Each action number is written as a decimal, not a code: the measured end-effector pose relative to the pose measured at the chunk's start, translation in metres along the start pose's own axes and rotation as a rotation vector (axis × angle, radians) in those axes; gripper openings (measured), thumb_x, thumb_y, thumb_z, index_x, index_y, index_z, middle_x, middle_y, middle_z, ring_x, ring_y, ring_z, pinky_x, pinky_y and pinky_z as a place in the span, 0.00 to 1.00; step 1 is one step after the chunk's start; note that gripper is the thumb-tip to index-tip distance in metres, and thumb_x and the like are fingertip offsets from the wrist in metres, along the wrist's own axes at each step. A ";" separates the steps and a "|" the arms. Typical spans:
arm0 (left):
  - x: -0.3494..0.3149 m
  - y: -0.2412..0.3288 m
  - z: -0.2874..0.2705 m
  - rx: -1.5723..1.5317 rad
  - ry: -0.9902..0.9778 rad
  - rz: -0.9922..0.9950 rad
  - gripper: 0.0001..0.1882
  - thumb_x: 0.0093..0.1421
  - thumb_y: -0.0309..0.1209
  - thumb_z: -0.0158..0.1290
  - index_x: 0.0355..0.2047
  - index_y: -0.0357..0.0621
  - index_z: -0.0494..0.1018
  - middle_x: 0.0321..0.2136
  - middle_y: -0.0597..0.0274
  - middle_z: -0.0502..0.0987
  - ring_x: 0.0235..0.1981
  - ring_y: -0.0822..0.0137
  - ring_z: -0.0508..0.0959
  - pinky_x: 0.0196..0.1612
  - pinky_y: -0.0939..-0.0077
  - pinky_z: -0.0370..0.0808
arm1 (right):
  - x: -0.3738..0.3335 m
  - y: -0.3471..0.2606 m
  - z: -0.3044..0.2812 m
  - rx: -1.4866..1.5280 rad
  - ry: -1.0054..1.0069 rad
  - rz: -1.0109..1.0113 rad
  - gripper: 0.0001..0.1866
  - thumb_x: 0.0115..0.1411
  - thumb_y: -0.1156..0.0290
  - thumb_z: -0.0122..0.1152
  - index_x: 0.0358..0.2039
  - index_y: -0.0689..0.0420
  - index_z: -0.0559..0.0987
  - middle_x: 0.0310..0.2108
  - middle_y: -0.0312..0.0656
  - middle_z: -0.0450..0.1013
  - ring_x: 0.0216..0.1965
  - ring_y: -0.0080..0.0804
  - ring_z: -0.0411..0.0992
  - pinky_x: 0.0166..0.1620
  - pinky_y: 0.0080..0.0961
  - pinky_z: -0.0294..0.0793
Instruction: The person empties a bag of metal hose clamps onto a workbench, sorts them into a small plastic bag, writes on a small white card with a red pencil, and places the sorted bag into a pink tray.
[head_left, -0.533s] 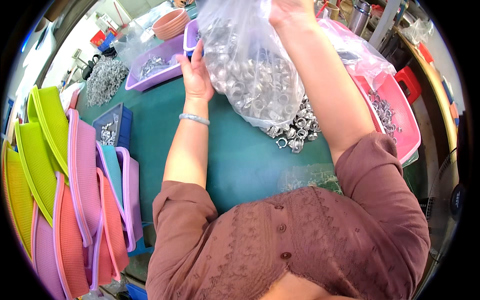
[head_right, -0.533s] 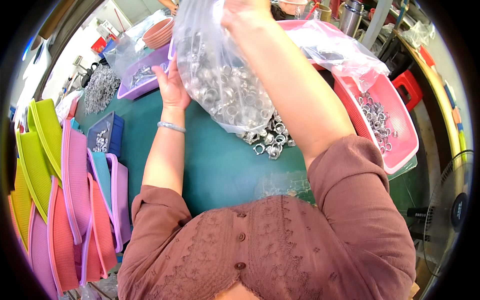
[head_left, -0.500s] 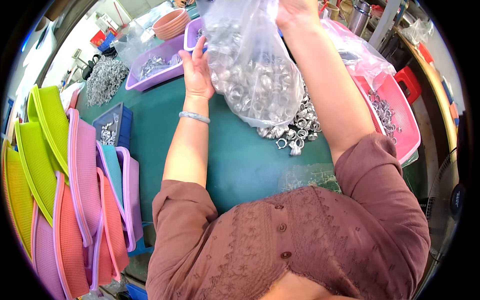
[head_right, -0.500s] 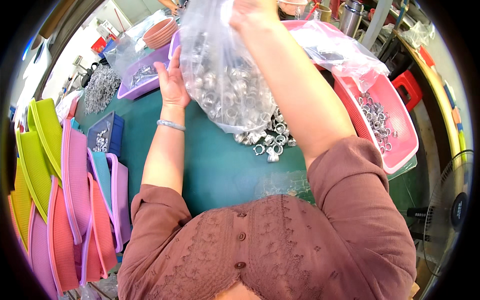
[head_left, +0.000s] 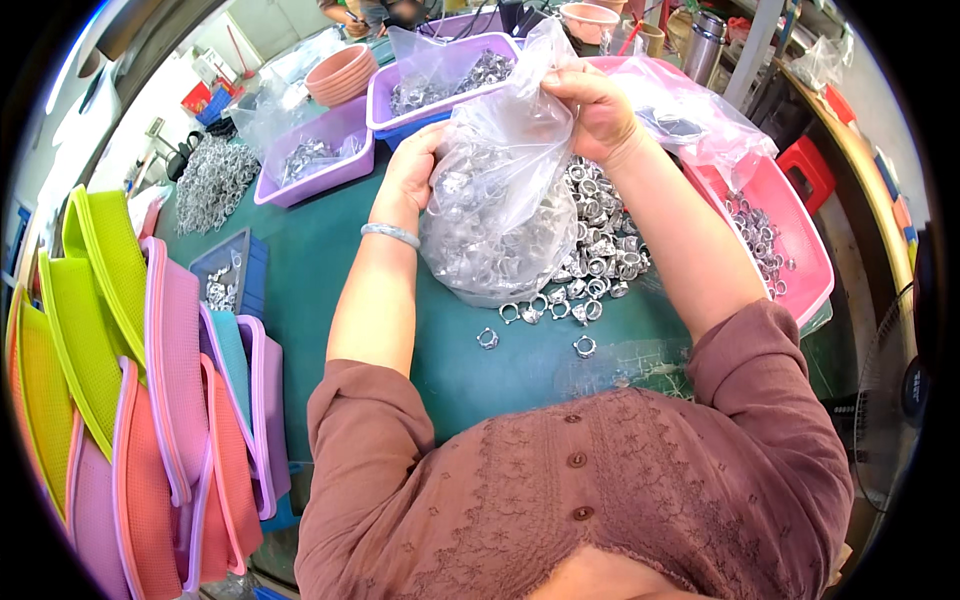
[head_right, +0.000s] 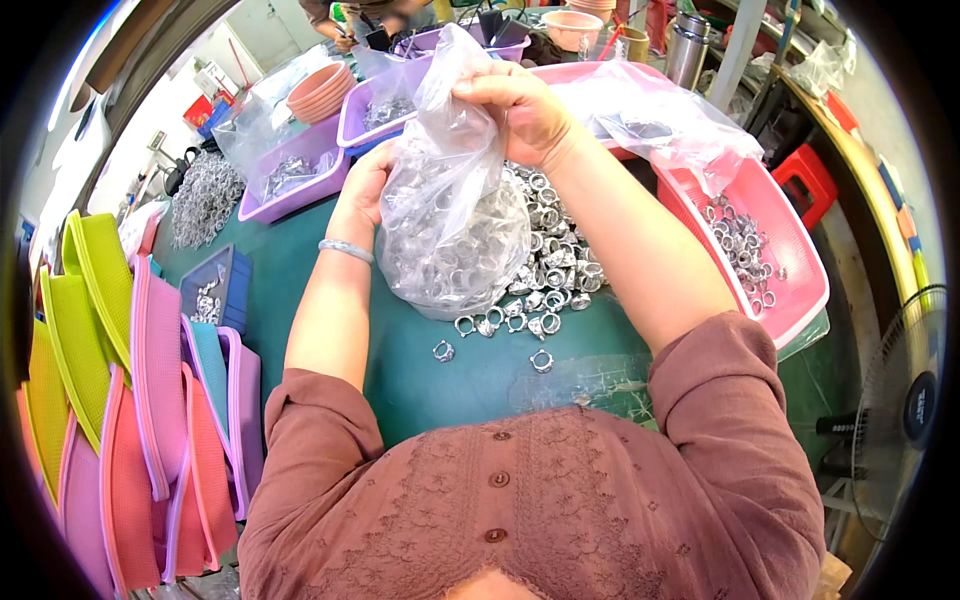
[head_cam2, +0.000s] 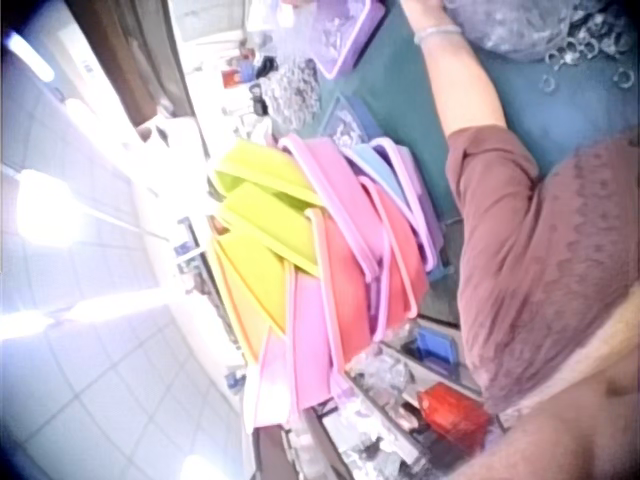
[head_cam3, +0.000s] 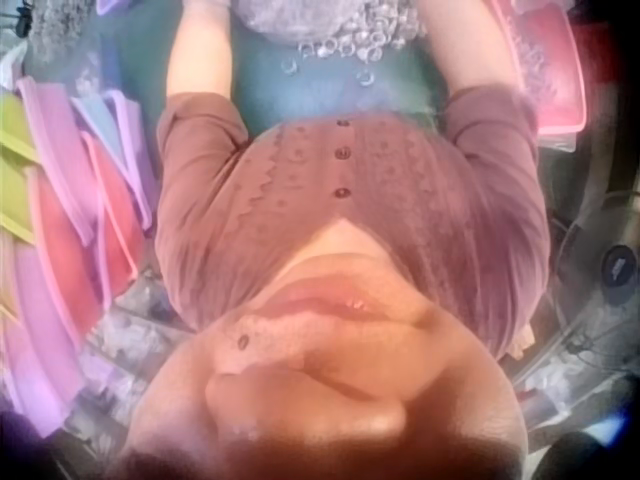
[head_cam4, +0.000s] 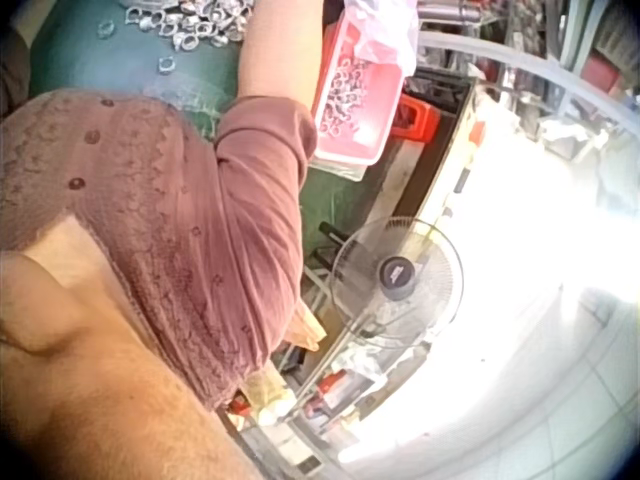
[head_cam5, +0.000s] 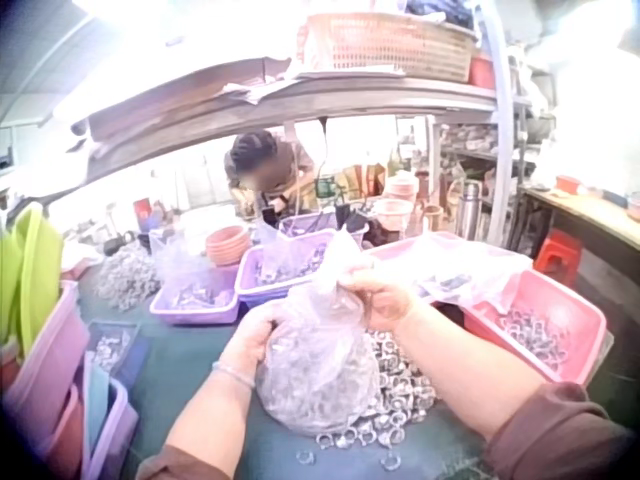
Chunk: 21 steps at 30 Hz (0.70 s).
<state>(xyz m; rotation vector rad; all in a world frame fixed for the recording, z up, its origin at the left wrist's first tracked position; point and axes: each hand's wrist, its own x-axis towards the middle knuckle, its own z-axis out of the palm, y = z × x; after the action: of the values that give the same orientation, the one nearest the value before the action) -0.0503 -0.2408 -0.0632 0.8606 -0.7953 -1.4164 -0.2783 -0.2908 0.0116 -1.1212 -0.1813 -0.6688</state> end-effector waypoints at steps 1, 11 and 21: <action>0.002 0.000 -0.002 0.084 0.009 0.062 0.12 0.57 0.30 0.50 0.40 0.37 0.72 0.34 0.56 0.77 0.34 0.65 0.77 0.39 0.73 0.76 | -0.001 0.000 -0.006 -0.018 0.027 0.003 0.14 0.50 0.73 0.54 0.39 0.63 0.74 0.34 0.43 0.75 0.36 0.31 0.74 0.43 0.30 0.73; -0.007 0.030 0.020 -0.042 0.003 0.357 0.05 0.59 0.22 0.44 0.34 0.42 0.68 0.35 0.60 0.74 0.37 0.66 0.74 0.42 0.70 0.73 | -0.002 -0.026 0.014 0.011 0.076 -0.294 0.08 0.51 0.74 0.51 0.32 0.62 0.73 0.30 0.44 0.73 0.33 0.35 0.73 0.36 0.33 0.72; -0.014 0.028 -0.012 0.168 -0.019 0.423 0.15 0.63 0.40 0.41 0.46 0.49 0.66 0.45 0.61 0.70 0.51 0.65 0.66 0.54 0.61 0.63 | 0.034 -0.061 0.015 0.124 0.183 -0.480 0.14 0.49 0.74 0.51 0.37 0.63 0.74 0.32 0.46 0.75 0.35 0.39 0.74 0.43 0.36 0.73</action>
<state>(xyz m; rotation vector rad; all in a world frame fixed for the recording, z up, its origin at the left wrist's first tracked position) -0.0264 -0.2274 -0.0440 0.7515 -1.0530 -0.9954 -0.2841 -0.3072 0.0810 -0.8945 -0.3353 -1.1659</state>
